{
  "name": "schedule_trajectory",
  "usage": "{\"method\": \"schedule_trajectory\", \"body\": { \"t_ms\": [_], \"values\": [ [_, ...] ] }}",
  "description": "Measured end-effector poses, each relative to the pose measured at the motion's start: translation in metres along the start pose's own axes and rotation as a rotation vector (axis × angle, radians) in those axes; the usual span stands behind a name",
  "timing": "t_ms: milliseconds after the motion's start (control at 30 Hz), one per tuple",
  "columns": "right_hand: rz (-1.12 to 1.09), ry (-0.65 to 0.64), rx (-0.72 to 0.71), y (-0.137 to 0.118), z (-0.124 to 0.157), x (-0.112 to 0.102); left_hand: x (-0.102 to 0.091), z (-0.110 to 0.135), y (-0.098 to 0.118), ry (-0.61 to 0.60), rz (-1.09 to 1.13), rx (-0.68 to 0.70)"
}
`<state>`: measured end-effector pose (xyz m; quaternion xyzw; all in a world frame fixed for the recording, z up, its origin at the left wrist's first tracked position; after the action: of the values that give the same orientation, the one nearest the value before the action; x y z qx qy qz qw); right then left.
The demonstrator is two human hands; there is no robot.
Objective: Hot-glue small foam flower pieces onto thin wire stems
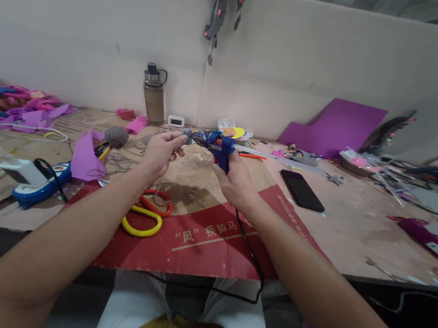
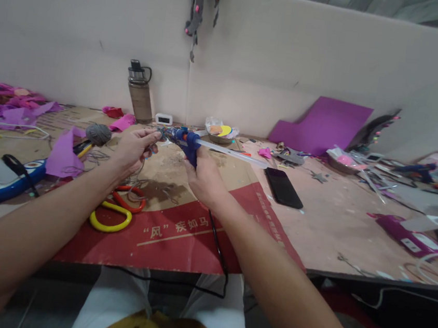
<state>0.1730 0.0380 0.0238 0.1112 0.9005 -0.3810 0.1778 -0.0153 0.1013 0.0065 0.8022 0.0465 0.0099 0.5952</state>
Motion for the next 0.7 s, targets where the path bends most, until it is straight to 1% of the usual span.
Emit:
{"method": "schedule_trajectory", "body": {
  "t_ms": [100,300,367,433,533,600,633,700],
  "values": [
    [-0.001,-0.005,0.011,0.001,0.000,0.000,-0.001,-0.001,-0.001,0.009,-0.005,-0.004],
    [-0.004,-0.023,0.030,0.000,0.001,0.002,-0.004,0.001,0.004,0.040,-0.005,0.006],
    [-0.039,-0.006,0.043,0.002,0.001,0.000,-0.005,0.001,0.004,0.046,-0.004,0.001],
    [-0.134,0.027,0.087,0.009,0.001,-0.003,-0.008,-0.001,0.002,0.067,-0.003,-0.006],
    [-0.372,0.093,0.218,0.025,0.000,-0.008,-0.013,-0.004,-0.003,0.101,-0.017,-0.015],
    [-0.485,0.142,0.339,0.038,-0.001,-0.013,-0.015,-0.005,-0.004,0.119,-0.048,-0.007],
    [-0.498,0.161,0.414,0.045,0.000,-0.015,-0.016,-0.005,-0.004,0.130,-0.074,0.004],
    [-0.446,0.162,0.580,0.060,0.002,-0.019,-0.016,-0.004,-0.001,0.147,-0.151,0.046]
  ]
}}
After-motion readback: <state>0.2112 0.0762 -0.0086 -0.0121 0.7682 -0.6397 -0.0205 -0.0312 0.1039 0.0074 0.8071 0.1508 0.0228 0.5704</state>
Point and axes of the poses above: each hand's wrist, its own z-axis away from the middle knuckle, its own x-axis out of the palm, y = z × x, the point moved 8 cm from there along -z, towards the middle knuckle, and after that the axes turned 14 degrees about -z, right-handed, at the moved point
